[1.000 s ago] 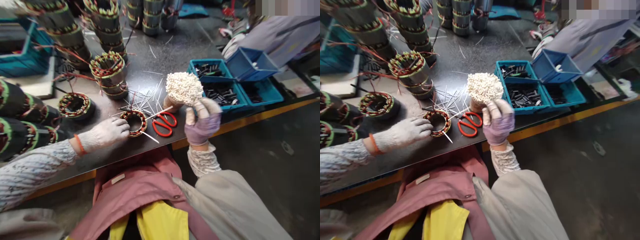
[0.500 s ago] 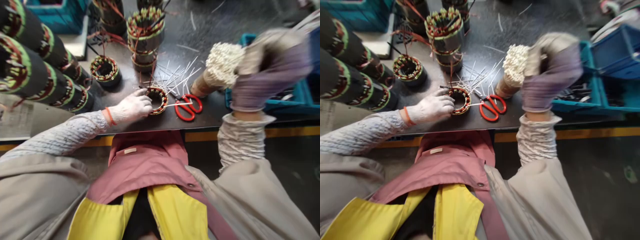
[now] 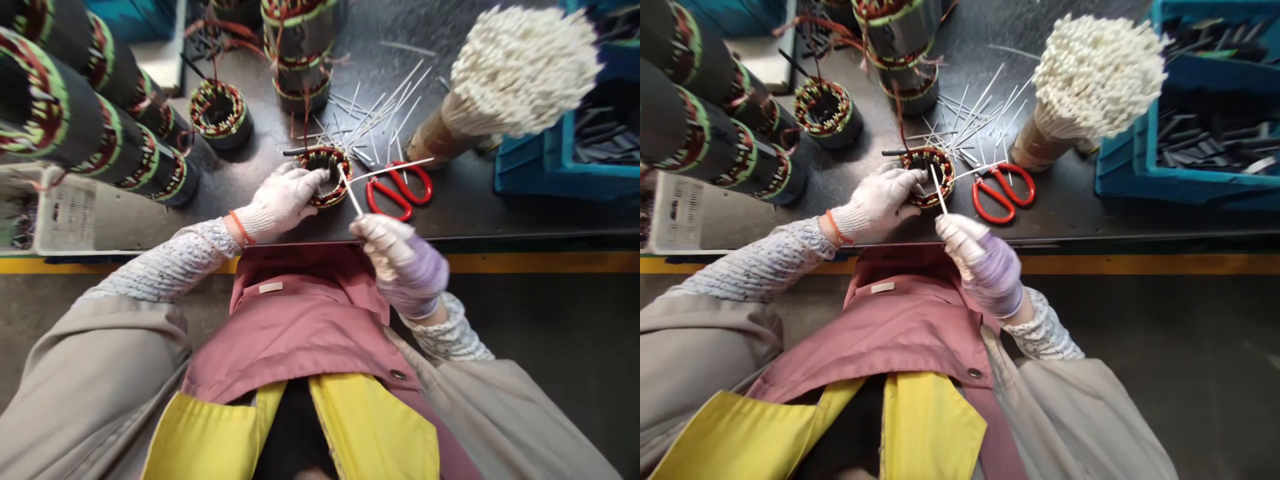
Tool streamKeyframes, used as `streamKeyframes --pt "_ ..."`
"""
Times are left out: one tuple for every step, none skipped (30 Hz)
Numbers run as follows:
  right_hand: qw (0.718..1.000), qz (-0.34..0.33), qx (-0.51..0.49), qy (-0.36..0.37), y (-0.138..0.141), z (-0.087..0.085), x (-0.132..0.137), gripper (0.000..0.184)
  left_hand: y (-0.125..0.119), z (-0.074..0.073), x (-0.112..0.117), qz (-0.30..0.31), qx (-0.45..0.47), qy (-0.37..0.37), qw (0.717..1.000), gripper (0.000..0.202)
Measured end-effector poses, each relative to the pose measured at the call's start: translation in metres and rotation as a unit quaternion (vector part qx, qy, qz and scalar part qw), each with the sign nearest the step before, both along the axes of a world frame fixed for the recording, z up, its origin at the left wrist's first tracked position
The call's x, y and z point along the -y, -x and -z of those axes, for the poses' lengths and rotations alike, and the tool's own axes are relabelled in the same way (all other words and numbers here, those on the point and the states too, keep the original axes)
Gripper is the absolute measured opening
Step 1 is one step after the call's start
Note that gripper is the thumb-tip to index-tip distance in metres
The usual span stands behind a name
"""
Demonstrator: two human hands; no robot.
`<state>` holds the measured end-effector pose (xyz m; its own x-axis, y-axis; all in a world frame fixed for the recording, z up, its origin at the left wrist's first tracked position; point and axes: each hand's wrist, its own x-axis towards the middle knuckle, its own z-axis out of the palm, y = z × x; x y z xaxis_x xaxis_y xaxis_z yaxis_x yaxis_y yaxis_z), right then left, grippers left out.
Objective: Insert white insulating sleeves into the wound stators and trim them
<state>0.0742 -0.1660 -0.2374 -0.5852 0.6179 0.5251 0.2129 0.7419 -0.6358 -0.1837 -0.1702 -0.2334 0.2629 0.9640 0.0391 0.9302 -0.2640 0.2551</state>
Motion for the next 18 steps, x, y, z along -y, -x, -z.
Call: streamKeyframes --pt "0.999 -0.015 -0.009 -0.031 0.002 0.007 0.007 0.043 -0.001 0.001 0.0 0.003 0.009 -0.001 1.0 0.045" --pt "0.998 -0.032 -0.014 -0.06 0.002 0.014 0.013 0.046 -0.002 0.002 0.0 0.01 0.018 -0.004 1.0 0.04" --pt "0.996 -0.045 -0.016 -0.081 0.002 0.021 0.019 0.047 -0.002 0.003 0.001 0.017 0.028 -0.008 0.999 0.034" --pt "0.995 -0.051 -0.014 -0.088 0.0 0.029 0.024 0.047 -0.003 0.004 0.001 0.018 0.038 -0.013 0.999 0.031" --pt "0.995 -0.051 -0.009 -0.08 -0.002 0.035 0.029 0.046 -0.004 0.005 0.001 0.014 0.047 -0.018 0.999 0.029" --pt "0.996 -0.051 -0.004 -0.067 -0.004 0.04 0.033 0.044 -0.004 0.005 0.001 0.008 0.053 -0.02 0.998 0.028" --pt "0.997 -0.051 -0.001 -0.055 -0.006 0.044 0.037 0.043 -0.005 0.005 0.001 0.003 0.056 -0.02 0.998 0.028" --pt "0.997 -0.055 0.001 -0.047 -0.007 0.047 0.04 0.042 -0.006 0.004 0.0 0.0 0.054 -0.017 0.998 0.028" --pt "0.997 -0.062 0.001 -0.043 -0.008 0.049 0.042 0.041 -0.006 0.004 0.0 -0.001 0.049 -0.012 0.999 0.028" --pt "0.997 -0.069 0.001 -0.043 -0.008 0.051 0.043 0.04 -0.007 0.002 0.0 -0.002 0.042 -0.006 0.999 0.029" --pt "0.996 -0.072 0.001 -0.044 -0.007 0.052 0.043 0.039 -0.007 0.002 -0.001 -0.003 0.036 -0.002 0.999 0.029" --pt "0.996 -0.073 -0.001 -0.047 -0.005 0.053 0.043 0.039 -0.007 0.001 -0.001 -0.005 0.031 0.001 1.0 0.029" --pt "0.996 -0.073 -0.001 -0.05 -0.003 0.054 0.042 0.038 -0.007 0.001 -0.001 -0.008 0.028 0.001 1.0 0.029" --pt "0.996 -0.073 -0.001 -0.052 -0.002 0.054 0.041 0.038 -0.007 0.001 -0.001 -0.011 0.028 0.0 1.0 0.029" --pt "0.996 -0.072 0.002 -0.053 0.0 0.055 0.039 0.039 -0.006 0.002 -0.002 -0.013 0.029 -0.003 0.999 0.029" --pt "0.996 -0.072 0.004 -0.055 0.001 0.054 0.038 0.04 -0.005 0.004 -0.002 -0.014 0.031 -0.006 0.999 0.029" --pt "0.996 -0.071 0.005 -0.056 0.001 0.053 0.038 0.041 -0.004 0.006 -0.002 -0.013 0.034 -0.011 0.999 0.029" --pt "0.996 -0.071 0.007 -0.055 0.0 0.052 0.038 0.042 -0.004 0.007 -0.002 -0.011 0.038 -0.016 0.999 0.029"
